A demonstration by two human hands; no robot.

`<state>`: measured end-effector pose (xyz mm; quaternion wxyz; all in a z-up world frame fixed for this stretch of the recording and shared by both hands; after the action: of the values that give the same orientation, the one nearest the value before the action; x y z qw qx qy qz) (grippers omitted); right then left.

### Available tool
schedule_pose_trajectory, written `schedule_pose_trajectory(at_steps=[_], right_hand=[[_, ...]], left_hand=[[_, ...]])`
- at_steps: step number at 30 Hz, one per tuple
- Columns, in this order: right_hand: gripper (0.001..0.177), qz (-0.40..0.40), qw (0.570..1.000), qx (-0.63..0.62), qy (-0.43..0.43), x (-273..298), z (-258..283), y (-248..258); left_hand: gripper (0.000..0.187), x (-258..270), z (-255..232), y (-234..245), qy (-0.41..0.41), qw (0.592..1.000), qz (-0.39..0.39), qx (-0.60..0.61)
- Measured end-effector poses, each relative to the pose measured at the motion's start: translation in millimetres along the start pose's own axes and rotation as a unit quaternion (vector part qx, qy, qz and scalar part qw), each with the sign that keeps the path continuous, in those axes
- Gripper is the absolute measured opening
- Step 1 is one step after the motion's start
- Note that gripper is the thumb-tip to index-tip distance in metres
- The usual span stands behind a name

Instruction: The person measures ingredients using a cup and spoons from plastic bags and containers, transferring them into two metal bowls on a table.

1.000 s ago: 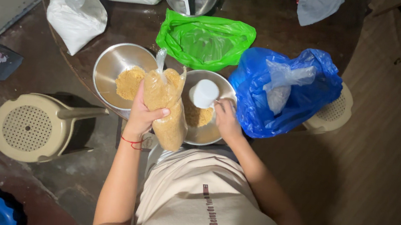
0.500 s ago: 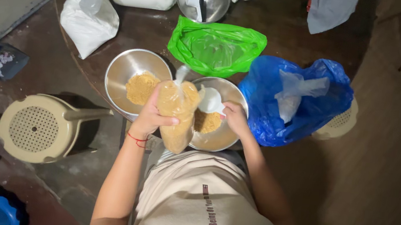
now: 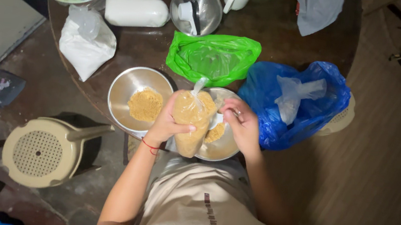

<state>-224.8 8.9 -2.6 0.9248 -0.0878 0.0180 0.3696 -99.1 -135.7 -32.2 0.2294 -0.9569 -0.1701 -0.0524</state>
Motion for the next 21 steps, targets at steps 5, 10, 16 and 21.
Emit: schedule_pose_trajectory(at_steps=[5,10,16,21], right_hand=[[0.014,-0.009,0.998,0.029,0.063,-0.5,42.7,-23.0],[0.005,-0.041,0.997,0.029,0.058,5.6,25.8,-18.1],[0.010,-0.021,0.987,-0.153,0.042,12.2,9.8,-27.1],[0.007,-0.038,0.978,-0.207,-0.014,6.9,1.3,-14.0]], left_hand=[[0.093,0.7,0.6,-13.2,-0.022,1.000,0.008,-0.015],[0.097,8.0,12.1,-24.6,-0.022,1.000,0.005,0.007],[0.097,9.6,29.9,-23.5,-0.021,0.998,-0.038,-0.048],[0.099,11.3,12.6,-37.9,-0.122,0.990,-0.037,-0.054]])
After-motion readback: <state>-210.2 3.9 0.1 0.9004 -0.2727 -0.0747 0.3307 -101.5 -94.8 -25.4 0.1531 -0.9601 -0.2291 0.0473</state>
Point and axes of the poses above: each hand's wrist, its own x-axis away from the middle knuckle, its own y-axis out of the back of the hand, z = x × y, the point moved 10 cm from there along -x, towards the middle knuckle, and after that the axes turned 9 degrees about y, right-handed, at the moved point
